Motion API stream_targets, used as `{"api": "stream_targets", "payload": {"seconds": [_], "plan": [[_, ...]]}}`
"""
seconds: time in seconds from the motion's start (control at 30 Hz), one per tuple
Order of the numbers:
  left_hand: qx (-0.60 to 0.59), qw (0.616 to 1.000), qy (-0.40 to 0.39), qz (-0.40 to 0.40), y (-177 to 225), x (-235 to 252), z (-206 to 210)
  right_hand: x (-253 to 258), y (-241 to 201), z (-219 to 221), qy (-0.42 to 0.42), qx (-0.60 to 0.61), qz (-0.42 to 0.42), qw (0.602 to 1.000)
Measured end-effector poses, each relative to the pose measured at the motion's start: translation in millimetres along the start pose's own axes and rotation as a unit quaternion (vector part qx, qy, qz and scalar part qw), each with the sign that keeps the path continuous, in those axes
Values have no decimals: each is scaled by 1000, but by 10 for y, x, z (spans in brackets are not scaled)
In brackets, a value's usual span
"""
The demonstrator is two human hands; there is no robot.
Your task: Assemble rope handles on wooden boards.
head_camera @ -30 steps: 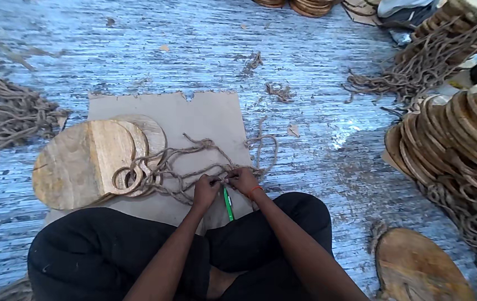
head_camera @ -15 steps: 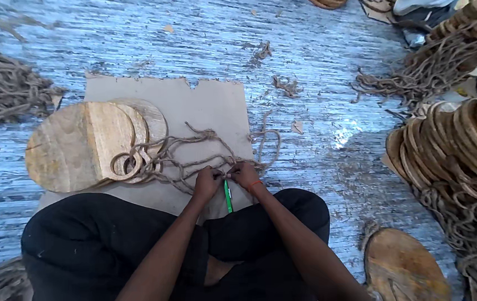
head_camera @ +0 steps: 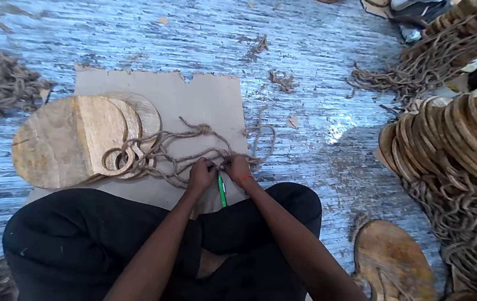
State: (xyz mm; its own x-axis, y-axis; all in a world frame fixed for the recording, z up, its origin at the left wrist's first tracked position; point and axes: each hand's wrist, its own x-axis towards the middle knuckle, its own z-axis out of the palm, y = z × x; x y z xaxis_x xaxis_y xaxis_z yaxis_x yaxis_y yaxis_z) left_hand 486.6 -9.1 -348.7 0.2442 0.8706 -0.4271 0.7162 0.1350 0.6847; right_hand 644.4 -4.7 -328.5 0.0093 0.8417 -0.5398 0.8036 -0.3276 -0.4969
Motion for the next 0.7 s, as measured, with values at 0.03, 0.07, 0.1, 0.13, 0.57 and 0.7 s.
{"api": "stream_targets", "payload": {"seconds": [0.03, 0.07, 0.1, 0.13, 0.57, 0.7], "plan": [[3, 1000, -16, 1, -7, -21, -9, -31, 34, 10, -9, -3, -8, 1000], [6, 999, -32, -1, -8, -50, -24, -81, 66, 22, -12, -4, -19, 1000], [9, 999, -37, -2, -11, -70, -38, -107, 52, 11, -20, -9, -13, 1000], [11, 999, -33, 0, -10, -70, -53, -139, -19, -18, -22, -10, 1, 1000], [27, 1000, -9, -8, -13, -48, 29, -78, -106, 129, -4, -39, 82, 996], [58, 998, -17, 2, -133, -136, 38, -219, -13, 25, -22, -81, 106, 991]]}}
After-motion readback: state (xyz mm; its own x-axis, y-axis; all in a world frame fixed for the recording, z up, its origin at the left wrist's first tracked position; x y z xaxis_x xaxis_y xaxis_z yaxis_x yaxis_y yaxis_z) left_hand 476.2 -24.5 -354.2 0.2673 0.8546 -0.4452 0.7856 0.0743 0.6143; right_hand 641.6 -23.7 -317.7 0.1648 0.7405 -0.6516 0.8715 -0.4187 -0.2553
